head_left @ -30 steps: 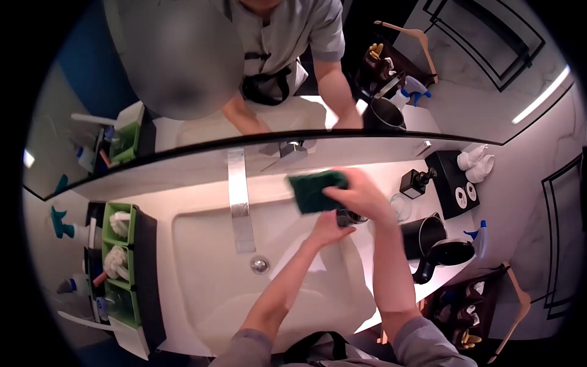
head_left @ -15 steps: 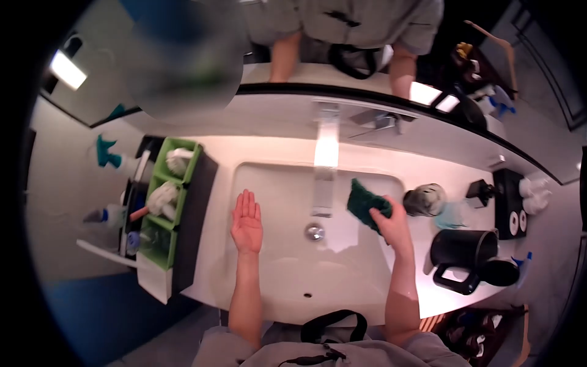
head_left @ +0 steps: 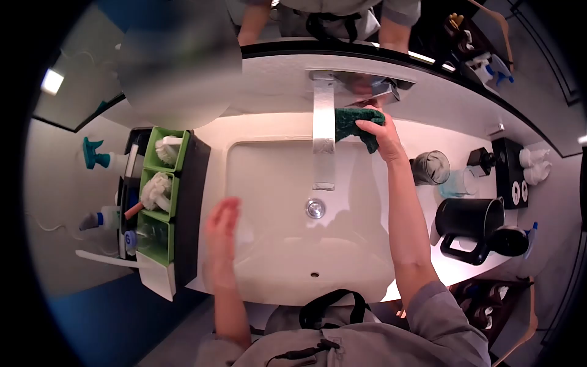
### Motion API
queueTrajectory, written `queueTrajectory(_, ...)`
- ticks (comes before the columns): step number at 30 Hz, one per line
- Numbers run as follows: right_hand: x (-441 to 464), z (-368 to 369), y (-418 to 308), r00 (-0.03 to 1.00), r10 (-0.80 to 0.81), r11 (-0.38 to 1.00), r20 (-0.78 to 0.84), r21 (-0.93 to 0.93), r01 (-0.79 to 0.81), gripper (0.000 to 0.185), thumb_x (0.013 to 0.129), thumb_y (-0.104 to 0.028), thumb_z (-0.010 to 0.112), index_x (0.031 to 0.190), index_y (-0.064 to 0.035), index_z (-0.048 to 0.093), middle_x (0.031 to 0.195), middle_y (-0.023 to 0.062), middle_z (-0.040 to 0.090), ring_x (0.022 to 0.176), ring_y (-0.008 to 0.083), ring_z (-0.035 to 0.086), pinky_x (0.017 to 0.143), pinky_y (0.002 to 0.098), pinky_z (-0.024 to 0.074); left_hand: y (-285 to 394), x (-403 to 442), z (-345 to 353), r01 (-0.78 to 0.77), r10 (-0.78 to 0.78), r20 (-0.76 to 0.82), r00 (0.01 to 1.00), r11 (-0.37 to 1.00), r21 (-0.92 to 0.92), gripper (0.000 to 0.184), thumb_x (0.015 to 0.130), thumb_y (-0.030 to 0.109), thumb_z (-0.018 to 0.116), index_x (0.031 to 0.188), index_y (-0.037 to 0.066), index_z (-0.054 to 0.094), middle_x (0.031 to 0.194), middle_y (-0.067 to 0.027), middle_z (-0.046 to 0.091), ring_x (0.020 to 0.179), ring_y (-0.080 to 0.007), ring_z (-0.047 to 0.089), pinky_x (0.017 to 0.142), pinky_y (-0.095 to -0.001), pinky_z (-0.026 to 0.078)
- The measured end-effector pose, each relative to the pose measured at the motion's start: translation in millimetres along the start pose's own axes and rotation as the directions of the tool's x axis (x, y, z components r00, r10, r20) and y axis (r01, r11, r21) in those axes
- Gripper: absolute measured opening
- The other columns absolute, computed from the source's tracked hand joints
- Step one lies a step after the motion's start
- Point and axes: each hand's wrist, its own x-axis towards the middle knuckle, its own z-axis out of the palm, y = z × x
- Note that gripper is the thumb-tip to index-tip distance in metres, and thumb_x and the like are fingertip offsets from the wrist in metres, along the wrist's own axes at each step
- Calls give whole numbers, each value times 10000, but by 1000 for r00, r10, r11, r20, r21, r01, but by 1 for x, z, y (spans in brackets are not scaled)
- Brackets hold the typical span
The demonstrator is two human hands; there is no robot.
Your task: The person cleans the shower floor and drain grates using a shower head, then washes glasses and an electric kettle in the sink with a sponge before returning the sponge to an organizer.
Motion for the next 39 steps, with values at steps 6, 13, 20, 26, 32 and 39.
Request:
queueTrajectory(6, -44, 2, -31, 989, 134, 986, -57, 108, -127, 241, 709, -106, 620, 913, 13, 567, 808, 11, 553, 744, 106, 527, 673, 232, 422, -62, 59, 113, -31, -295, 516, 804, 846, 532, 418, 796, 190, 557, 1162, 2, 481, 1143, -142, 521, 1051, -222, 507, 831, -291, 419)
queueTrajectory(13, -170, -6, -54, 964, 211, 921, -162, -296, -252, 225, 771, -114, 570, 962, 3, 569, 711, 48, 567, 656, 90, 491, 613, 227, 407, -55, 77, 204, -770, -461, 815, 351, 353, 531, 303, 711, 256, 588, 929, 46, 606, 965, -153, 591, 897, -308, 551, 797, -360, 424)
queueTrajectory(20, -228, -19, -37, 892, 273, 944, -359, -80, -321, 297, 821, -100, 528, 1091, 25, 513, 873, 56, 586, 760, 90, 504, 706, 215, 408, -56, 85, 191, -784, -354, 741, 571, 32, 620, 202, 710, 178, 531, 830, 40, 617, 897, -160, 597, 811, -315, 567, 726, -372, 452)
queueTrajectory(26, -245, -36, 8, 792, 531, 594, -301, 799, -95, 352, 866, -225, 488, 1136, 0, 472, 1059, 109, 560, 941, 214, 559, 810, 334, 457, -92, 31, 251, -697, 238, 762, 602, 622, 356, 811, 597, 316, 756, 1242, 31, 356, 1067, -149, 492, 990, -278, 499, 828, -351, 423)
queueTrajectory(32, -264, -40, 2, 810, 525, 495, -261, 868, -41, 365, 850, -141, 466, 1169, 27, 414, 1076, 152, 539, 964, 273, 546, 820, 390, 454, -121, 10, 330, -652, 344, 715, 609, 731, 204, 1063, 474, 292, 821, 1298, 16, 209, 1178, -166, 325, 1088, -315, 388, 905, -384, 365)
queueTrajectory(39, -283, -36, -13, 760, 505, 668, -409, 743, -45, 359, 836, -87, 460, 1172, 31, 416, 1089, 163, 532, 964, 278, 551, 834, 391, 447, -132, -1, 355, -699, 503, 557, 660, 683, 211, 865, 442, 316, 824, 1140, 23, 406, 1105, -143, 348, 1035, -320, 395, 879, -388, 360)
